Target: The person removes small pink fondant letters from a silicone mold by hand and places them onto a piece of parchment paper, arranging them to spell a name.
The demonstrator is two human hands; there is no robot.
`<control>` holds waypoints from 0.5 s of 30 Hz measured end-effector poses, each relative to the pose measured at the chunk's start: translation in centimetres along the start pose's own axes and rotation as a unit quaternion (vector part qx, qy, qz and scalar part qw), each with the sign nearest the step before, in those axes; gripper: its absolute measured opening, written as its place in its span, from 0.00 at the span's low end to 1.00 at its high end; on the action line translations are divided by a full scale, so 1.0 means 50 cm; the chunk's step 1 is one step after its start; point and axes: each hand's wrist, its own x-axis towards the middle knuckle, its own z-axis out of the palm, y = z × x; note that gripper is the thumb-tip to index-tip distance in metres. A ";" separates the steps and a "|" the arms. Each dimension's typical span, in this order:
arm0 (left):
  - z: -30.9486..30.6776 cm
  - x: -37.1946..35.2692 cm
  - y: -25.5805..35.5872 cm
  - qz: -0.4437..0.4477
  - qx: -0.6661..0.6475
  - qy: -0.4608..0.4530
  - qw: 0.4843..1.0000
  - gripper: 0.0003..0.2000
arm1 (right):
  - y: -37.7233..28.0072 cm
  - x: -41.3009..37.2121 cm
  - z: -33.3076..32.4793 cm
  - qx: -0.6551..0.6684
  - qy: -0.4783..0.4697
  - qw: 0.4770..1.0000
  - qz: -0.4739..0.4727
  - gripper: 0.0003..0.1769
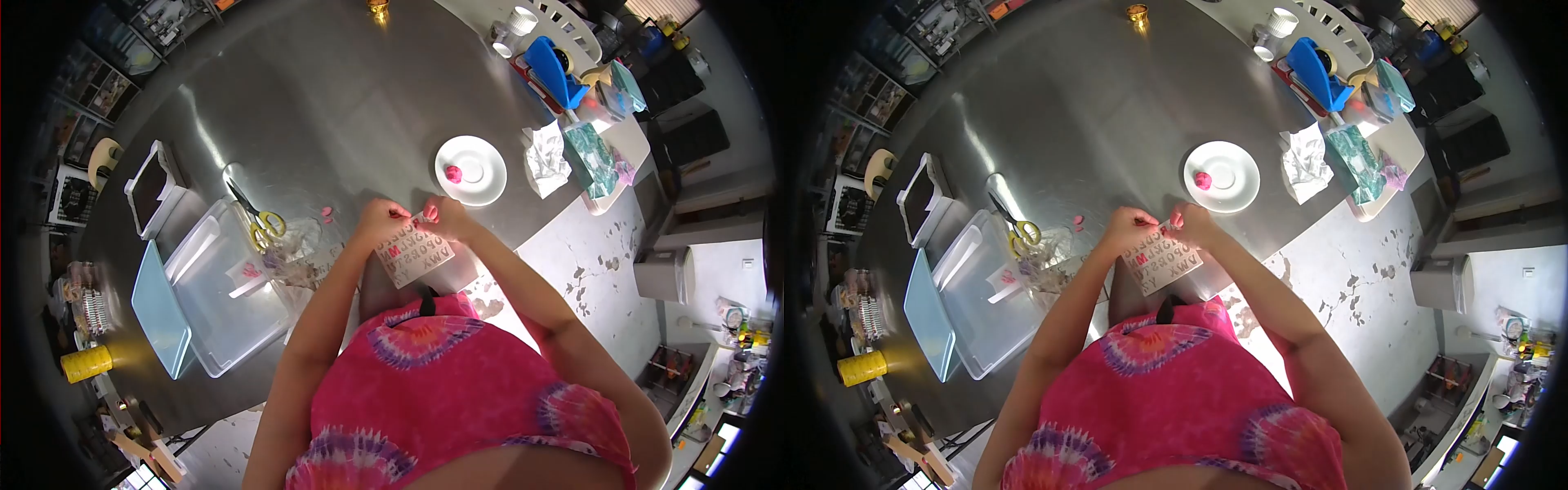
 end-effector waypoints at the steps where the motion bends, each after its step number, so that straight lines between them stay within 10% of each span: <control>1: -0.002 -0.003 0.007 0.000 0.002 0.001 1.000 0.09 | 0.001 0.000 -0.003 0.001 0.001 1.000 -0.002 0.21; 15: -0.005 -0.001 0.005 0.005 0.012 -0.014 1.000 0.09 | 0.005 0.009 0.006 -0.025 -0.001 0.999 -0.020 0.22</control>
